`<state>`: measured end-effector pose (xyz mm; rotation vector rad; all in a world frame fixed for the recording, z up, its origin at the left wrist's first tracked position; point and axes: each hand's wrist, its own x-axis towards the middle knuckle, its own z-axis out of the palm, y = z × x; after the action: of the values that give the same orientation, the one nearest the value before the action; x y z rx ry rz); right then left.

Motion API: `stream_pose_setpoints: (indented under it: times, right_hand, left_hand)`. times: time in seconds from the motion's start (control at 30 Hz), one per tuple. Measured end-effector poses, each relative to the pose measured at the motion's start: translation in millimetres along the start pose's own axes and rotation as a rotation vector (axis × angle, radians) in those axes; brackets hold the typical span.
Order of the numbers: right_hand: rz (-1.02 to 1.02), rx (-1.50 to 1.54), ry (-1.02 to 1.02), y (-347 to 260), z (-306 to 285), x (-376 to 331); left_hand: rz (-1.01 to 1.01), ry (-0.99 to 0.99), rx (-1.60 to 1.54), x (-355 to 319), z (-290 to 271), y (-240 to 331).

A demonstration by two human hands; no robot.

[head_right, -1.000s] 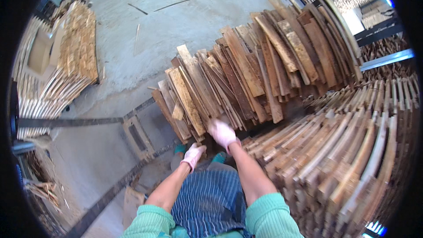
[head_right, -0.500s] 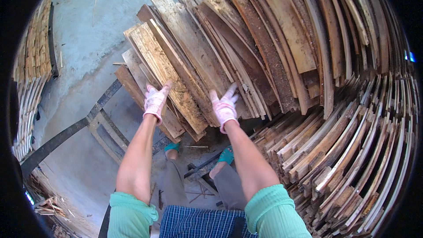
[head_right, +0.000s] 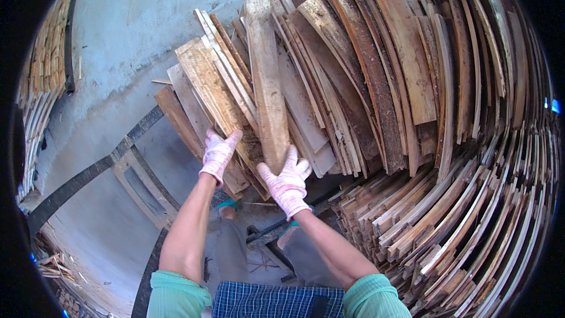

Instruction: The person stacks several thin wood planks on top of each other and moves larger stacks of planks around a warehouse using a metal rack, finally placing a cardboard box on one of the stacks.

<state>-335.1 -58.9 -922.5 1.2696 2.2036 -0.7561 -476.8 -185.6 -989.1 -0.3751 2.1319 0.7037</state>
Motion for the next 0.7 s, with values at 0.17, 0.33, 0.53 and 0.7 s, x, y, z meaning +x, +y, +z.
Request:
stream_pose_setpoints:
  times: [0.17, 0.33, 0.53, 0.7]
  right_hand:
    - [0.178, 0.137, 0.006, 12, -24, 32]
    - [-0.078, -0.128, -0.376, 23, -46, 78]
    - [-0.125, 0.164, -0.356, 42, -46, 52]
    - [-0.184, 0.447, -0.658, 58, -71, -68]
  left_hand:
    - [0.079, -0.212, -0.064, 23, -15, -9]
    - [0.091, -0.123, -0.046, 18, -11, -4]
    - [0.181, -0.105, -0.137, -41, -38, 12]
    - [0.144, -0.185, -0.013, -129, -112, -12]
